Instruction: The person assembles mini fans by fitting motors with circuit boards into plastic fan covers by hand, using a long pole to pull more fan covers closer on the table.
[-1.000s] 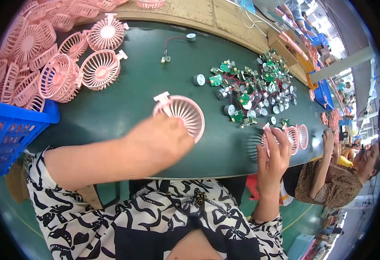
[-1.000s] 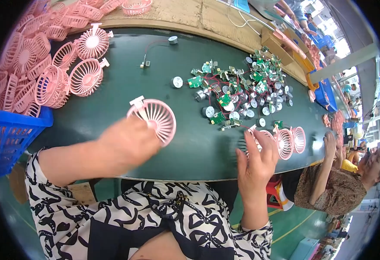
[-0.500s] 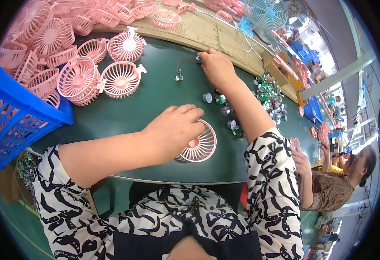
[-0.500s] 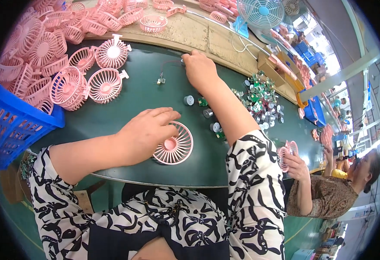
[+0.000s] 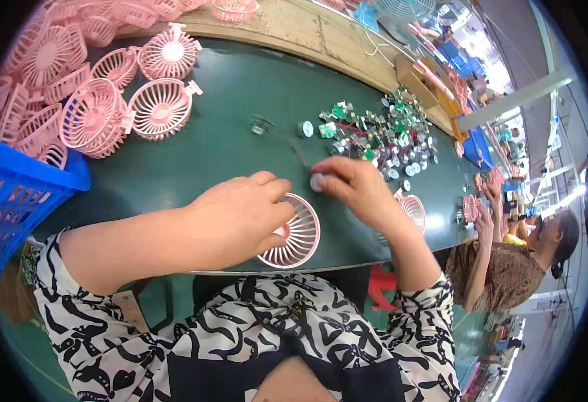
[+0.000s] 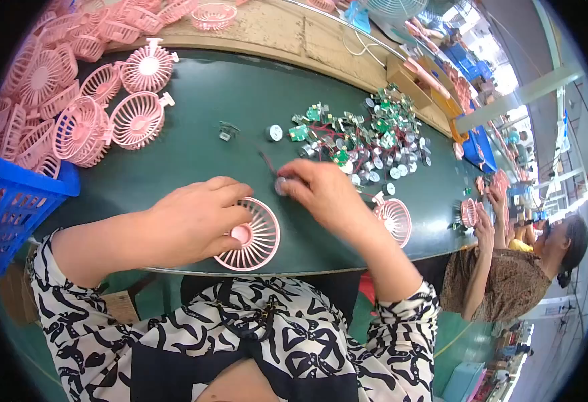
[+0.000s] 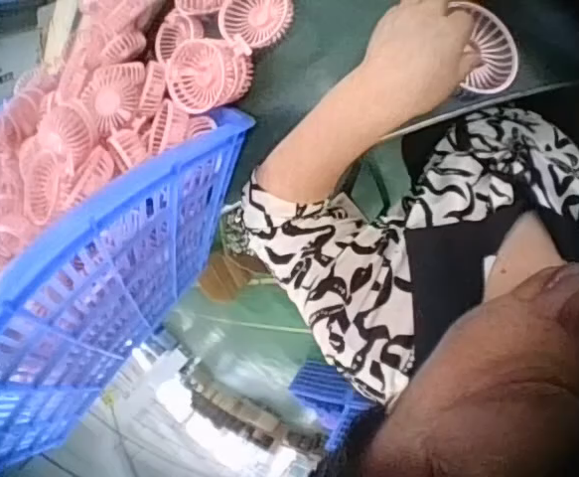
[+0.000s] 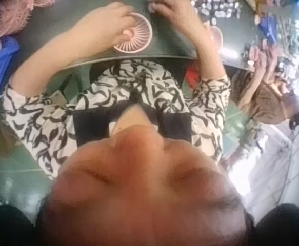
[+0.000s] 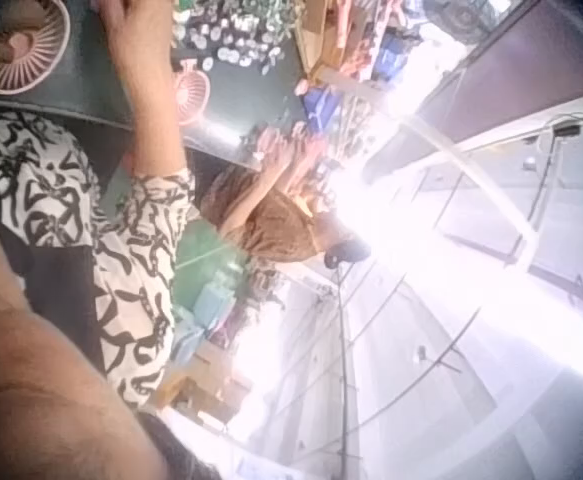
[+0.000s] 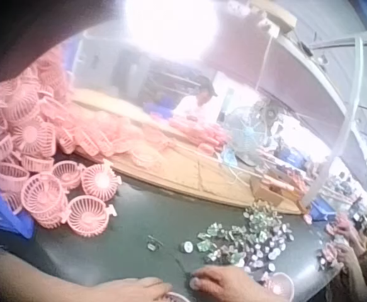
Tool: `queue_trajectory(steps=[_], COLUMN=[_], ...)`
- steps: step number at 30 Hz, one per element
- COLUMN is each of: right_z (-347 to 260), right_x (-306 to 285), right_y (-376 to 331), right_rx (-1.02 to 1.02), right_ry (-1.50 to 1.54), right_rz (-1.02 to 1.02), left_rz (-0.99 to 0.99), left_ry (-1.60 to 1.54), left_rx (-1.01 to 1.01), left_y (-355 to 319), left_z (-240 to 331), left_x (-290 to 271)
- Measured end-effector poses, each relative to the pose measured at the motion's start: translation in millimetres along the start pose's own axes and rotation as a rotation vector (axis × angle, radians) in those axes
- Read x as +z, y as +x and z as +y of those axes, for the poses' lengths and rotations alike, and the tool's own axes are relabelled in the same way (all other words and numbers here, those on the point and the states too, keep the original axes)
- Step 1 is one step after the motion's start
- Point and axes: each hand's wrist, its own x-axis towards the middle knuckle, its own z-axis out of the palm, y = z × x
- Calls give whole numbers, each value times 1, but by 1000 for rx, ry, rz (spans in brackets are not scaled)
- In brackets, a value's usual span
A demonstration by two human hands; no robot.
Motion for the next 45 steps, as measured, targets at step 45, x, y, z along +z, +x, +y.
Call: queue_trajectory(steps=[45], right_z=[-25], right_x=[41], right_y=[-67], right_rx=[-439], right_ry=[-383], right_rz=[190], left_rz=[110], left_ry=[164], left_rx=[150], left_y=[-6], left_z=[-17], left_x=[11])
